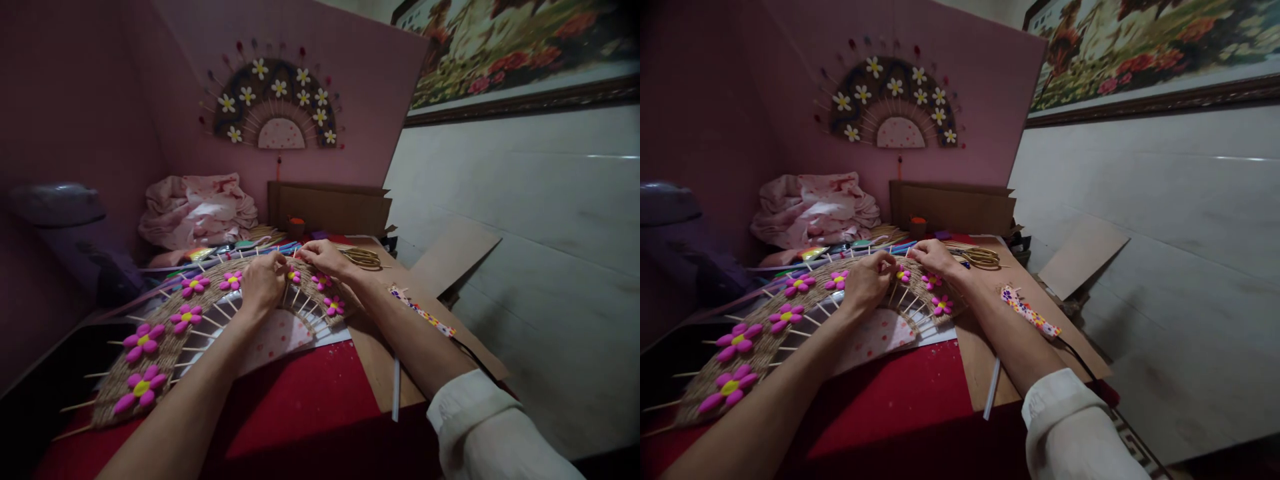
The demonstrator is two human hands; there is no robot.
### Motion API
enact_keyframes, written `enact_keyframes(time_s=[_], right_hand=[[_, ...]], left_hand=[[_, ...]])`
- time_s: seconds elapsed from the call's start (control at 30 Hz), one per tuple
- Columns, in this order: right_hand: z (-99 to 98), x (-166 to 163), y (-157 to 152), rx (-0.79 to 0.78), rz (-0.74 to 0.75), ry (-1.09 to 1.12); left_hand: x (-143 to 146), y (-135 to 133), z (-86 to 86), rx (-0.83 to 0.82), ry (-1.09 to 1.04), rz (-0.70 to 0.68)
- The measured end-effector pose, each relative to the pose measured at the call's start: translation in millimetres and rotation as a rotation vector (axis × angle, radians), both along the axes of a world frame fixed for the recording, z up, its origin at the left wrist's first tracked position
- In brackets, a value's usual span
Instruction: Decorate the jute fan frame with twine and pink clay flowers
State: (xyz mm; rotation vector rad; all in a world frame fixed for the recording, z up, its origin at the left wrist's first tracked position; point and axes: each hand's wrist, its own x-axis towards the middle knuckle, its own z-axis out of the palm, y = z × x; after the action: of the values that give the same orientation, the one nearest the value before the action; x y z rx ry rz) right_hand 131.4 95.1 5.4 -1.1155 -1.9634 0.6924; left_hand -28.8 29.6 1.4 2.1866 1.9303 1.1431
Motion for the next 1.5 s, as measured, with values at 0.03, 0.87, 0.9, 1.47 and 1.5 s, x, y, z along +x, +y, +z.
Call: enact_keyframes(time_s=[0.03, 0.87, 0.9, 1.47, 1.5], right_hand=[[0.0, -0.4, -0.3, 0.004, 0.008, -0.003], [-3.1, -5.5, 2.5, 0.048, -0.034, -0.041], [-3.3, -5.5, 2.5, 0.054, -0.037, -0.049], [-2.0, -7.5, -1.3, 0.043, -0.082, -0.076], [-1.9, -7.6, -1.5, 0.043, -0.081, -0.078]], left_hand=[[-0.2, 0.2, -0.2, 0.006, -0.007, -0.019], [-1.4, -4.0, 1.4, 0.069, 0.169, -0.064], [-0.9, -5.0, 1.9, 0.085, 0.183, -0.042], [2.1, -7.2, -2.4, 0.226, 0.318, 0.001], [2.0, -6.9, -3.1, 0.225, 0.330, -0.005]])
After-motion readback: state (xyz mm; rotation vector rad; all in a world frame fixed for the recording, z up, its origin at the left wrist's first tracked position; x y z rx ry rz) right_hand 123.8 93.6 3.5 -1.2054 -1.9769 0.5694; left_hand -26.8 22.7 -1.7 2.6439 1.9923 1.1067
